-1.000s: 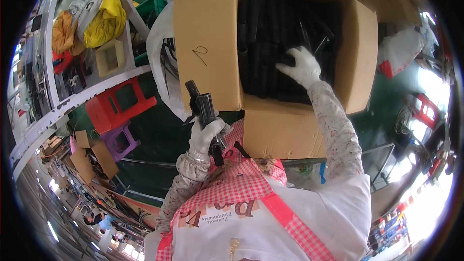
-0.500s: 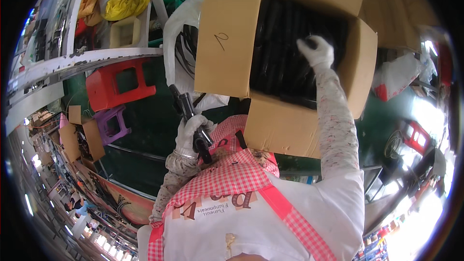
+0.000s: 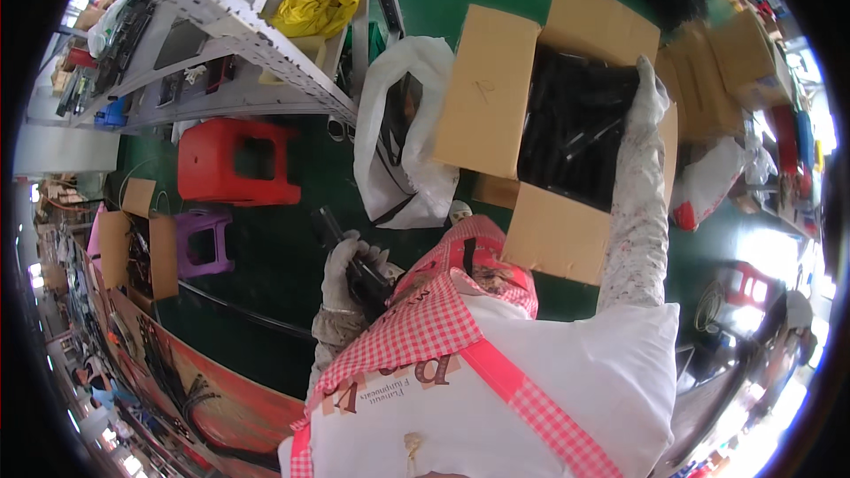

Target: The person attaches plastic casings onto black cables on the workbench, fetches additional casings from a box to place onto the remaining cables, and attaches a metal connector to a cable end.

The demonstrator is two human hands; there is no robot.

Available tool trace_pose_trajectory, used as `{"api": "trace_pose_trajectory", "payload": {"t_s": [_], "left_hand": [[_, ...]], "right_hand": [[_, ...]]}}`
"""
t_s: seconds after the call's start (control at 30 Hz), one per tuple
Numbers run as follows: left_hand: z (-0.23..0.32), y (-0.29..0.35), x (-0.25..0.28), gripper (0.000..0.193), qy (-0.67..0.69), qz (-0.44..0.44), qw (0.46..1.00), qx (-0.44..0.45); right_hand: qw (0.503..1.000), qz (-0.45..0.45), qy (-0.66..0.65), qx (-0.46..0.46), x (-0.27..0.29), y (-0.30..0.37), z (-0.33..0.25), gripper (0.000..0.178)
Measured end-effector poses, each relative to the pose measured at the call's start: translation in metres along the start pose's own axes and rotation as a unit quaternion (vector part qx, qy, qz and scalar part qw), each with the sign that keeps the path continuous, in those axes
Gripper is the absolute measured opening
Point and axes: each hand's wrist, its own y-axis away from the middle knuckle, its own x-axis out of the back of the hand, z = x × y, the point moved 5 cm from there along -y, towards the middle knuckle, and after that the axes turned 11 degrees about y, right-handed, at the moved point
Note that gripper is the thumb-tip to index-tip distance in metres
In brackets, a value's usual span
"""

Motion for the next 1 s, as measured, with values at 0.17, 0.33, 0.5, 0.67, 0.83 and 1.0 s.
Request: {"api": "trace_pose_trajectory", "payload": {"t_s": [0.17, 0.33, 0.5, 0.67, 0.83, 1.0], "left_hand": [[0.032, 0.022, 0.086, 0.024, 0.096, 0.073, 0.990, -0.072], [0.030, 0.033, 0.142, 0.027, 0.215, 0.175, 0.959, -0.063], [0.016, 0.027, 0.112, 0.027, 0.207, 0.216, 0.950, -0.090], [0.013, 0.031, 0.047, 0.026, 0.168, 0.224, 0.956, -0.088], [0.008, 0.044, 0.030, 0.018, 0.178, 0.240, 0.946, -0.130], [0.006, 0.045, 0.040, 0.013, 0.200, 0.218, 0.946, -0.135]], "right_hand": [[0.996, -0.090, -0.027, -0.008, 0.047, 0.035, 0.004, 0.032], [0.982, -0.111, 0.027, -0.152, 0.059, 0.031, 0.062, 0.028], [0.874, -0.249, 0.409, -0.085, 0.026, 0.007, 0.114, 0.046], [0.630, -0.419, 0.649, 0.071, -0.050, 0.011, 0.113, 0.061], [0.474, -0.542, 0.678, 0.146, -0.091, 0.017, 0.152, 0.064], [0.352, -0.601, 0.700, 0.155, -0.104, 0.017, 0.157, 0.067]]}}
